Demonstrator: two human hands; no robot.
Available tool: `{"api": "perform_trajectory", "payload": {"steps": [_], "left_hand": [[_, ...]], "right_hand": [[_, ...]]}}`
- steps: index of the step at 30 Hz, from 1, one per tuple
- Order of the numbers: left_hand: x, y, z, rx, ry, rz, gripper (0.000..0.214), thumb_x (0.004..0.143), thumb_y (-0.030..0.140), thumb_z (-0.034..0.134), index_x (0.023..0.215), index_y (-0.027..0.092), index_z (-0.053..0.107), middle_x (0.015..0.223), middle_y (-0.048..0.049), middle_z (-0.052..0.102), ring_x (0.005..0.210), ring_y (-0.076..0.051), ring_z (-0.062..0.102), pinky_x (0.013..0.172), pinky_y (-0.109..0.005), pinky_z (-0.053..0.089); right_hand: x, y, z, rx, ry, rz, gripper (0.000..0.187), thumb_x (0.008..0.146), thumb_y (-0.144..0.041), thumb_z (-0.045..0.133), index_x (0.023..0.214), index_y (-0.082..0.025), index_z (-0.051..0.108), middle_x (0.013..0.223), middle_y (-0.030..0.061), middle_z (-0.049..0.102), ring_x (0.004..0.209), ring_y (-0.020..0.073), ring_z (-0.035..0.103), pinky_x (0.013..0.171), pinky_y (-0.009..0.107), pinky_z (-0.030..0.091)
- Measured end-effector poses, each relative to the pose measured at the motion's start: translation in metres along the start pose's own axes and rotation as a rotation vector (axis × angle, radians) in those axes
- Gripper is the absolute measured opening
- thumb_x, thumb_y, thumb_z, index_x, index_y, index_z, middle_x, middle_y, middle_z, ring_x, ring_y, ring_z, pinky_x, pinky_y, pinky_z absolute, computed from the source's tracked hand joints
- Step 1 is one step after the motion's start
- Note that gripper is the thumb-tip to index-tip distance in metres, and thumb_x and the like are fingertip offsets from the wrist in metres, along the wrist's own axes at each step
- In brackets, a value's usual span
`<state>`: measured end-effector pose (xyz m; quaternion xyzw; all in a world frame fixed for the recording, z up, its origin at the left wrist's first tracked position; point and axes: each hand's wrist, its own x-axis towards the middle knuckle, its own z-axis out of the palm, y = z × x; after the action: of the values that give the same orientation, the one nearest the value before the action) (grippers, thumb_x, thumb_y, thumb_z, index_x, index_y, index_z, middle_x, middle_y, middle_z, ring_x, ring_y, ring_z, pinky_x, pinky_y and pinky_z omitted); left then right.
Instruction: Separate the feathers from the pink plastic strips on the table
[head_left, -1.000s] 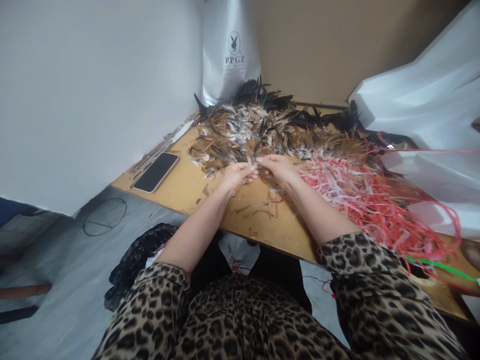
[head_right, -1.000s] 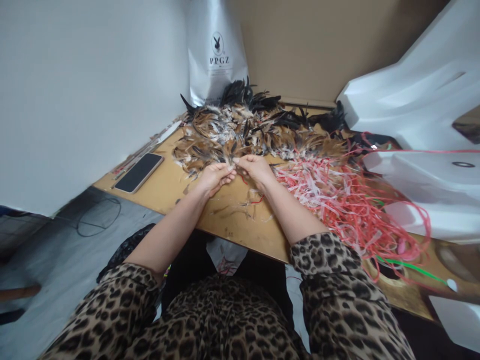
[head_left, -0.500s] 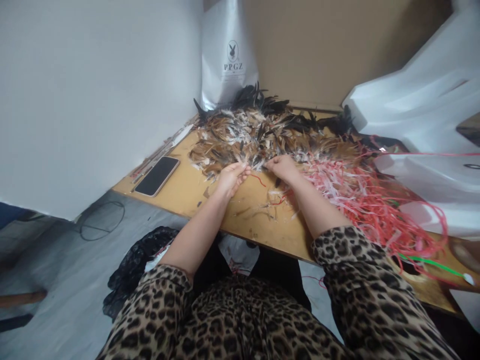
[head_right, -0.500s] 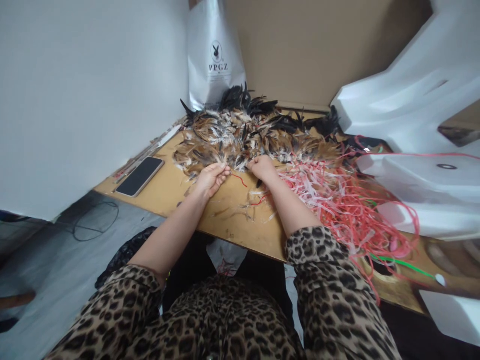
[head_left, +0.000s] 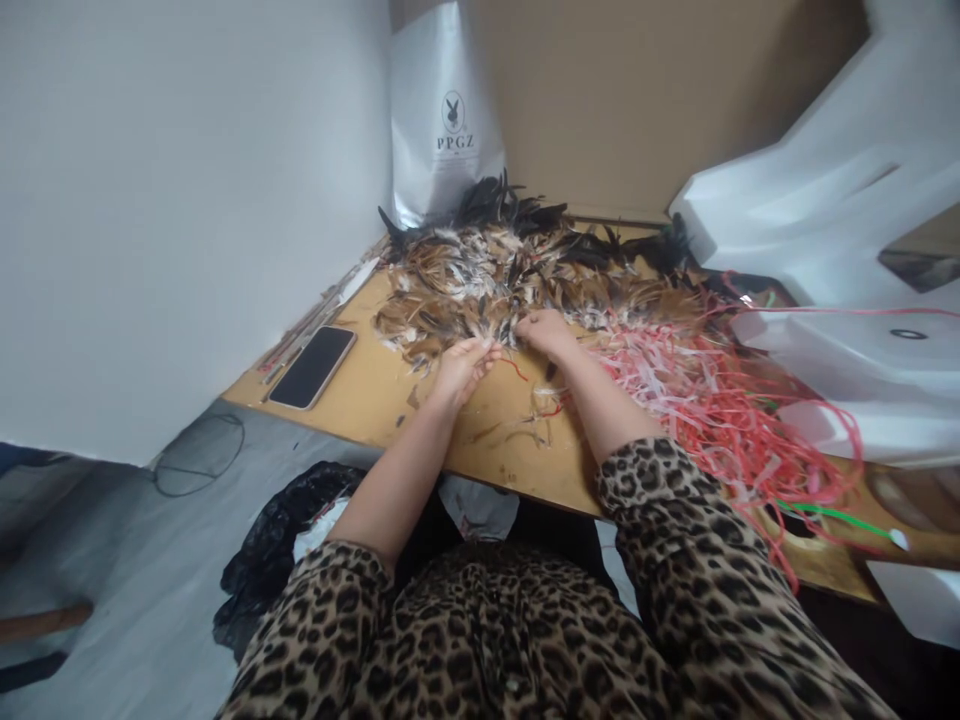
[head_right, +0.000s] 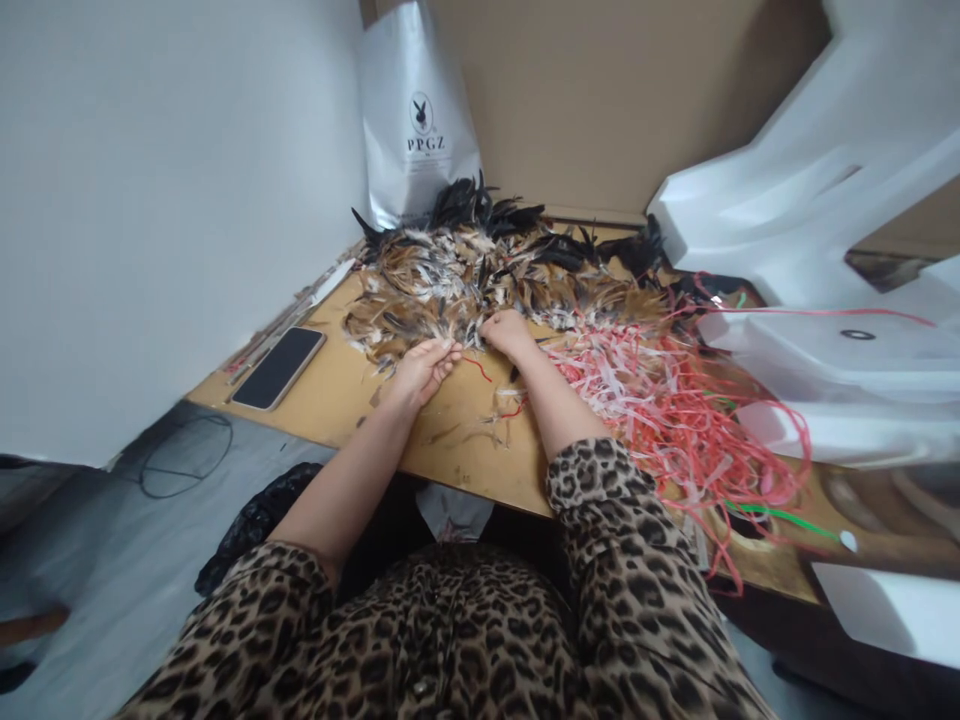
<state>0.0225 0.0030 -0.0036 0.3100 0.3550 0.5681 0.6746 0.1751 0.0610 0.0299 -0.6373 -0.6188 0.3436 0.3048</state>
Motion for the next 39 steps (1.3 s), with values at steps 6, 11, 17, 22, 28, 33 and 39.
{"api": "perform_trajectory", "payload": {"steps": [6,11,17,22,28,33,39], "left_hand": [[-0.002,0.001,0.005,-0.035,-0.005,-0.072,0.008,0.073,0.014,0.063,0.079,0.009,0.062,0.081,-0.0069,0.068,0.066,-0.006,0.062,0.057,-0.014,0.042],[-0.004,0.004,0.009,-0.05,0.015,-0.145,0.005,0.076,0.012,0.061,0.079,0.009,0.061,0.079,-0.0076,0.068,0.065,-0.007,0.062,0.055,-0.014,0.042],[-0.003,0.006,0.011,-0.094,0.032,-0.18,0.005,0.078,0.008,0.055,0.077,0.009,0.06,0.072,-0.0053,0.067,0.06,-0.005,0.061,0.05,-0.011,0.041],[-0.003,0.006,0.013,-0.073,0.032,-0.192,0.002,0.075,0.009,0.059,0.073,0.009,0.06,0.066,-0.0029,0.065,0.055,-0.003,0.057,0.05,-0.01,0.04],[-0.002,0.003,0.01,-0.033,0.027,-0.129,0.006,0.069,0.012,0.066,0.068,0.009,0.06,0.061,-0.001,0.062,0.051,-0.002,0.053,0.05,-0.012,0.039],[-0.001,0.0,0.007,0.039,0.006,-0.035,0.015,0.063,0.019,0.071,0.071,0.01,0.061,0.062,-0.0011,0.062,0.051,-0.003,0.053,0.051,-0.015,0.039],[-0.003,-0.002,0.007,0.166,-0.03,0.03,0.021,0.061,0.028,0.072,0.071,0.011,0.063,0.063,-0.0024,0.063,0.052,-0.005,0.054,0.052,-0.018,0.04]], "right_hand": [[-0.024,-0.003,-0.003,0.557,-0.018,-0.062,0.021,0.059,-0.036,0.062,0.06,-0.016,0.054,0.043,-0.0064,0.043,0.037,0.0042,0.028,0.038,0.02,0.019],[-0.029,-0.001,0.01,0.665,-0.036,-0.158,0.028,0.059,-0.042,0.067,0.063,-0.017,0.055,0.048,-0.0057,0.046,0.043,0.0057,0.035,0.044,0.02,0.028],[-0.025,0.007,0.025,0.674,-0.03,-0.18,0.027,0.06,-0.042,0.066,0.065,-0.018,0.056,0.055,-0.0039,0.053,0.05,0.0081,0.043,0.051,0.022,0.035],[-0.023,0.011,0.028,0.692,-0.016,-0.194,0.025,0.061,-0.04,0.067,0.067,-0.017,0.057,0.061,-0.003,0.056,0.053,0.008,0.045,0.055,0.022,0.037],[-0.029,0.006,0.023,0.721,-0.133,-0.172,0.026,0.061,-0.04,0.068,0.065,-0.017,0.056,0.05,-0.0048,0.051,0.046,0.0068,0.041,0.049,0.021,0.033],[-0.033,0.004,0.018,0.708,-0.231,-0.113,0.031,0.057,-0.042,0.072,0.064,-0.017,0.056,0.046,-0.0058,0.049,0.041,0.0056,0.036,0.043,0.02,0.023],[-0.029,0.007,0.019,0.644,-0.15,-0.145,0.032,0.053,-0.042,0.074,0.058,-0.016,0.057,0.052,-0.0039,0.054,0.05,0.0085,0.044,0.051,0.023,0.034]]}}
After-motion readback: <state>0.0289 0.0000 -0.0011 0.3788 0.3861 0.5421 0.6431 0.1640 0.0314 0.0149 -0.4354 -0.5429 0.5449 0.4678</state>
